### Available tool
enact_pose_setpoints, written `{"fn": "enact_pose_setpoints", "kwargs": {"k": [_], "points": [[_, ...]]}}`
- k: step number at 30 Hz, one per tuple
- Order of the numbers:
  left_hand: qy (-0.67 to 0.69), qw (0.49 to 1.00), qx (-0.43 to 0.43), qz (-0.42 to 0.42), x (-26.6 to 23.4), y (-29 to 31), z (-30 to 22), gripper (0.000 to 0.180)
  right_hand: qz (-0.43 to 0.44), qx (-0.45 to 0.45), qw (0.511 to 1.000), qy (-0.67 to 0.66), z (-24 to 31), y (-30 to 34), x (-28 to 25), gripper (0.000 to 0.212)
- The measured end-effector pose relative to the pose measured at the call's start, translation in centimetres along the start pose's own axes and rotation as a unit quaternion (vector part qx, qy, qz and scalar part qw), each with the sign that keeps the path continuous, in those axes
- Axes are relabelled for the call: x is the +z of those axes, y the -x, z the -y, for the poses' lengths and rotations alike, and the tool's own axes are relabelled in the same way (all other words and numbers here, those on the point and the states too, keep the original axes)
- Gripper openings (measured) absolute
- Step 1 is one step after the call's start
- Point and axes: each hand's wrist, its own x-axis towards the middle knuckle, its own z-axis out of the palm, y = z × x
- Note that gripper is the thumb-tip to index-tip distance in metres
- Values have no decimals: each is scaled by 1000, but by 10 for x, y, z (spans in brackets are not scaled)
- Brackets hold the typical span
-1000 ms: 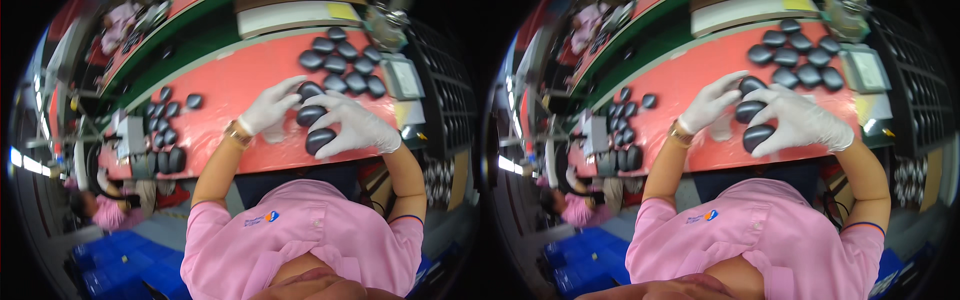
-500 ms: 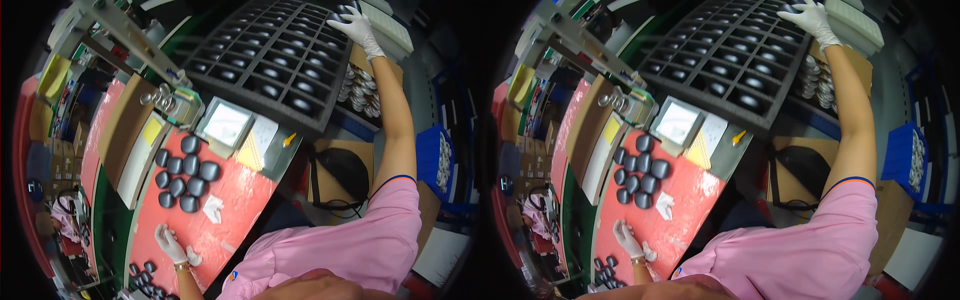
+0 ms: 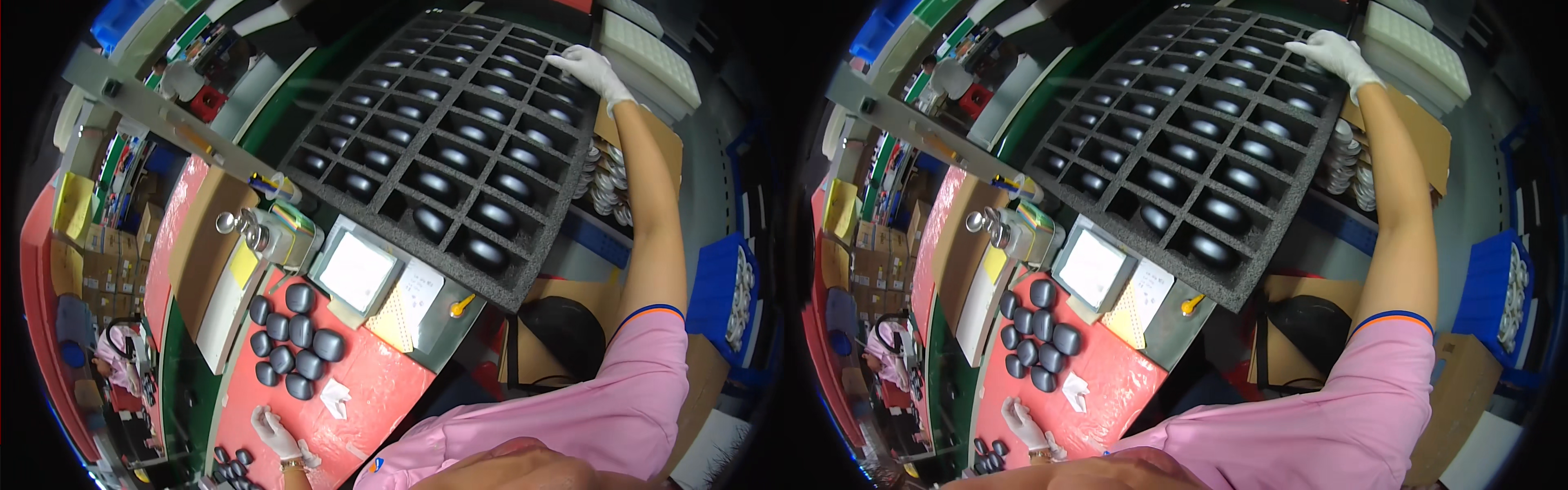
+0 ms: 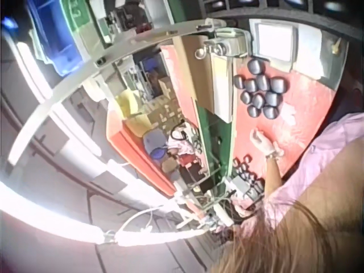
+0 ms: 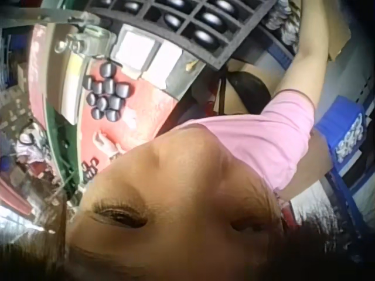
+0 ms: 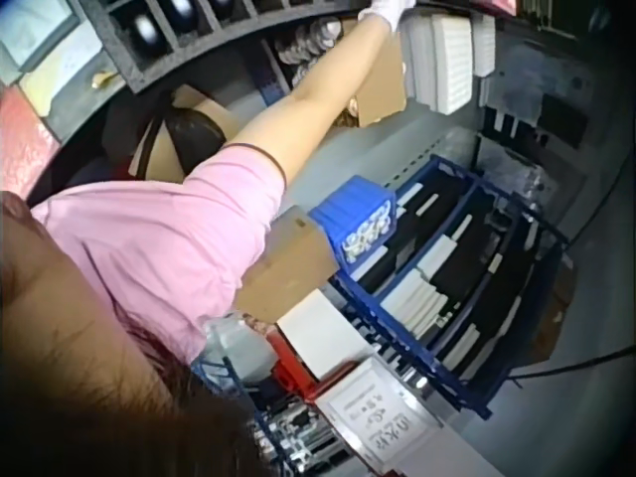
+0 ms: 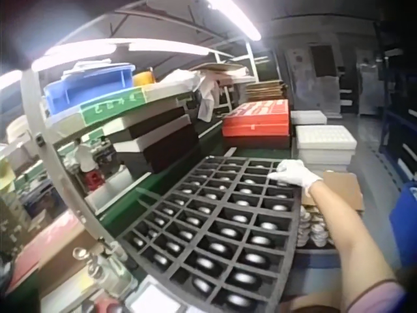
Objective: Assembling and inspecting earbud charging cases on a factory production line.
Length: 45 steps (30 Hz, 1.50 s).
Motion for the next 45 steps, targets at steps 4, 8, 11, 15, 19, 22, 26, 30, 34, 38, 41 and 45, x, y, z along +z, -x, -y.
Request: {"fn": "enact_pose_setpoints", "kwargs": {"k": [4,8,11,15,19,22,26,30,34,38,41,45], "points": [[31,999,-8,-31,-2,0,3,30,-82,-102,991,7,-4,14,47,45],[90,995,-37,7,0,-16,5,25,-152,-169,970,86,14,12,28,44],[181,982,-47,33,-8,-26,-18,20,-140,-231,960,-78,59,14,28,33],[-116,969,218,17,-73,-62,-3,25,37,-238,932,-271,250,146,10,35],[-355,906,223,-59,-156,-147,61,35,187,-303,883,-305,367,243,-8,38],[-469,876,79,-76,-201,-222,115,56,295,-321,815,-382,432,294,-6,44],[-464,878,-66,-98,-210,-292,156,79,380,-313,813,-309,503,356,40,41],[-480,875,-62,12,-196,-326,172,71,448,-376,774,-244,534,430,76,40],[-478,873,-17,94,-218,-361,201,44,458,-488,720,-184,521,478,105,44],[-445,855,-207,-168,-322,-373,296,37,343,-588,714,-161,514,496,128,42],[-522,795,-247,-185,-375,-349,322,42,334,-599,718,-121,513,499,127,40],[-415,799,-371,-226,-412,-328,355,65,337,-593,721,-124,519,503,126,40]]}}
